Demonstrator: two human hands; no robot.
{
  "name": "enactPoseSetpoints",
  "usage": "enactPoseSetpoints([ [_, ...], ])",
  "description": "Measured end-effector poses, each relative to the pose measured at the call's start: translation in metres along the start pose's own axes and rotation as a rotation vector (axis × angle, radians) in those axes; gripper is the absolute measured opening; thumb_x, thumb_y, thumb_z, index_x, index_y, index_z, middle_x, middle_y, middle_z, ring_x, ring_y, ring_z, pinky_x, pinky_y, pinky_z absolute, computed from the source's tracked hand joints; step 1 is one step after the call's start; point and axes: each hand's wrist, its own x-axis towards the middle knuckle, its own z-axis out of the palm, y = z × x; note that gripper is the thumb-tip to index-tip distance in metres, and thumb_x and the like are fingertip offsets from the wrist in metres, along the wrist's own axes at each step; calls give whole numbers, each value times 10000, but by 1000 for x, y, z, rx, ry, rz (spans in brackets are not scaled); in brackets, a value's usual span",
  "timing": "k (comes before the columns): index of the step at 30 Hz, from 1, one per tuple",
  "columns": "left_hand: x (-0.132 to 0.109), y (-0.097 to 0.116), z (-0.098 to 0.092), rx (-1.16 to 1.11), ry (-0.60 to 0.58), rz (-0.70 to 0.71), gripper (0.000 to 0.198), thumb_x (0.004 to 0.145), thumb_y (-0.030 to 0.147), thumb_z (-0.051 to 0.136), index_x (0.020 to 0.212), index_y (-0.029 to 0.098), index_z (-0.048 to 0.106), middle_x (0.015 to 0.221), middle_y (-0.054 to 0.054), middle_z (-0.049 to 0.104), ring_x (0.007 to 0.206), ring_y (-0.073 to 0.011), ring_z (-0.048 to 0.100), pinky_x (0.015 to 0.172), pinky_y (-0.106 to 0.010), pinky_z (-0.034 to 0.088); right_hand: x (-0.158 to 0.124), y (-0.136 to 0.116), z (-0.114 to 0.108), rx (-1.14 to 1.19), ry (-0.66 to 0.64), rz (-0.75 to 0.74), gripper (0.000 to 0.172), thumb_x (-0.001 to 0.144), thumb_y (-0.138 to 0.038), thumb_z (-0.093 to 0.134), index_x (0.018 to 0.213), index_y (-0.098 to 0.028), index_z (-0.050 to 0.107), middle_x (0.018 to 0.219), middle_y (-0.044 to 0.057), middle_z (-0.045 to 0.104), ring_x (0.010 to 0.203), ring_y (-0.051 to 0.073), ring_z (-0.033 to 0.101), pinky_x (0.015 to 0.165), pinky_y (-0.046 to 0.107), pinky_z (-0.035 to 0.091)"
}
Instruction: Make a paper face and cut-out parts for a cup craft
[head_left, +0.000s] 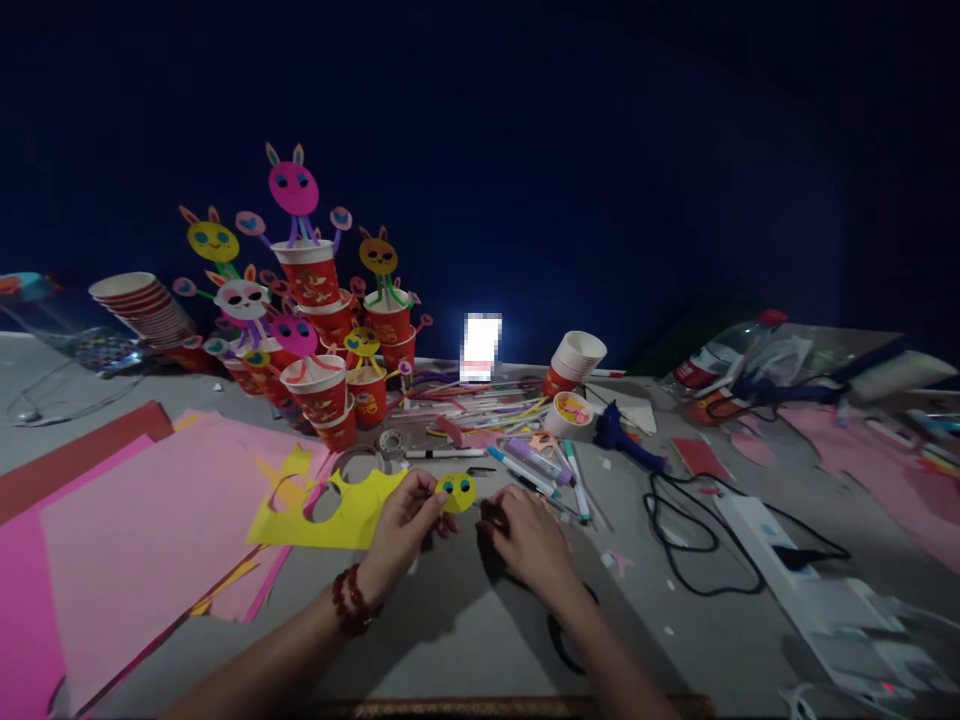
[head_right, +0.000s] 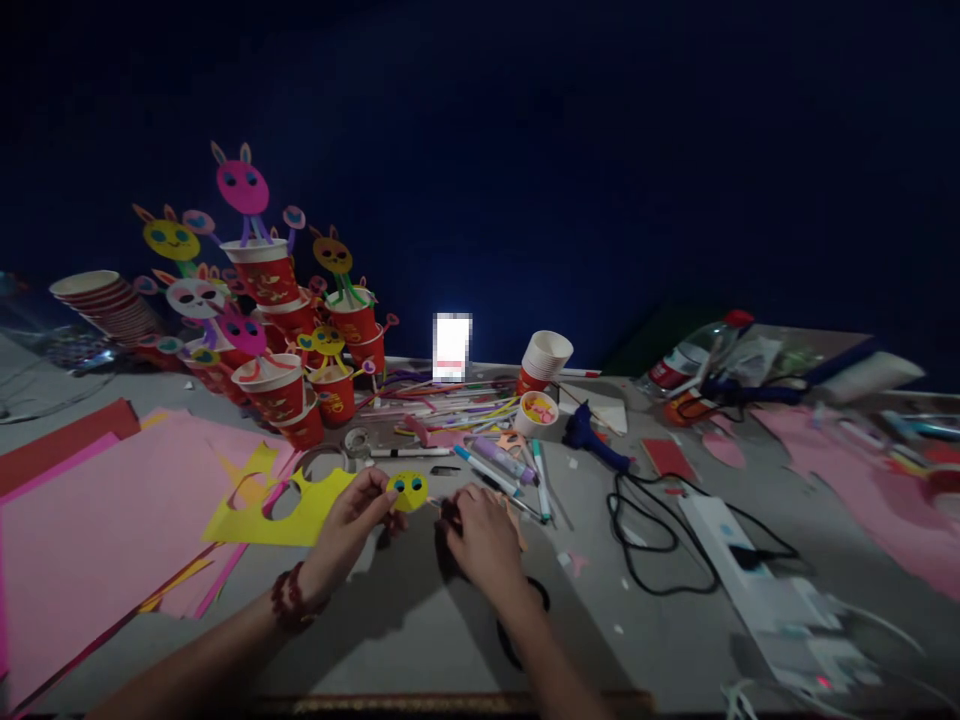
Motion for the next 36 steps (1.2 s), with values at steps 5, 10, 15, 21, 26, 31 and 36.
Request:
enactPoseSetpoints([
  [5, 0, -9, -3, -7, -8, 23, 363, 836, 487, 665, 837, 199, 443, 620, 43, 614, 539, -114, 600, 532, -216, 447, 3, -9, 0, -41, -54, -3, 204, 811, -49, 535, 926, -175, 647, 1004, 94, 674, 954, 250, 600, 824, 337, 420],
  [10, -1, -14, -5, -11, -22, 32, 326, 866, 451, 649, 860, 199, 442, 639, 40, 626, 553, -110, 603, 537, -210, 442, 2, -12, 1, -19, -85, 2, 231, 781, -25, 519, 900, -170, 655, 995, 107, 689, 951, 259, 609, 814, 337, 424],
  [15, -2, -16, -3, -16, -33, 0, 333, 857, 453, 653, 851, 199, 438, 633, 30, 628, 539, -112, 597, 497, -191, 410, -1, -1, -1, 94, -93, 6, 269, 776, -38, 502, 949, -180, 651, 929, 69, 715, 883, 224, 638, 755, 301, 448],
  [21, -9, -14, 1, -30, -78, -35, 335, 839, 460, 670, 840, 188, 474, 657, 37, 577, 533, -98, 578, 497, -187, 399, 1, 10, -10, 877, 106, 214, 101, 797, -297, 633, 809, -199, 651, 745, 23, 675, 673, 194, 609, 636, 301, 468],
  [26, -17, -9, 7, -18, -158, -54, 361, 819, 478, 691, 820, 175, 495, 730, 24, 546, 585, -86, 532, 539, -190, 417, 7, -8, -22, 1250, 121, 300, 251, 680, -392, 800, 761, -201, 658, 695, -8, 633, 643, 163, 566, 634, 292, 465],
  [31, -20, -8, 9, 5, -200, -57, 379, 809, 484, 698, 787, 176, 479, 703, 28, 512, 591, -90, 507, 536, -188, 394, 12, -21, -28, 1331, 64, 271, 263, 645, -379, 835, 745, -197, 674, 686, -18, 625, 659, 156, 560, 638, 278, 454],
  [36, -19, -9, 8, 19, -203, -48, 367, 812, 467, 698, 776, 172, 482, 722, 23, 511, 596, -92, 503, 545, -199, 392, 11, -22, -25, 1302, 42, 216, 225, 687, -368, 804, 755, -200, 670, 704, -16, 616, 680, 160, 552, 662, 282, 441],
])
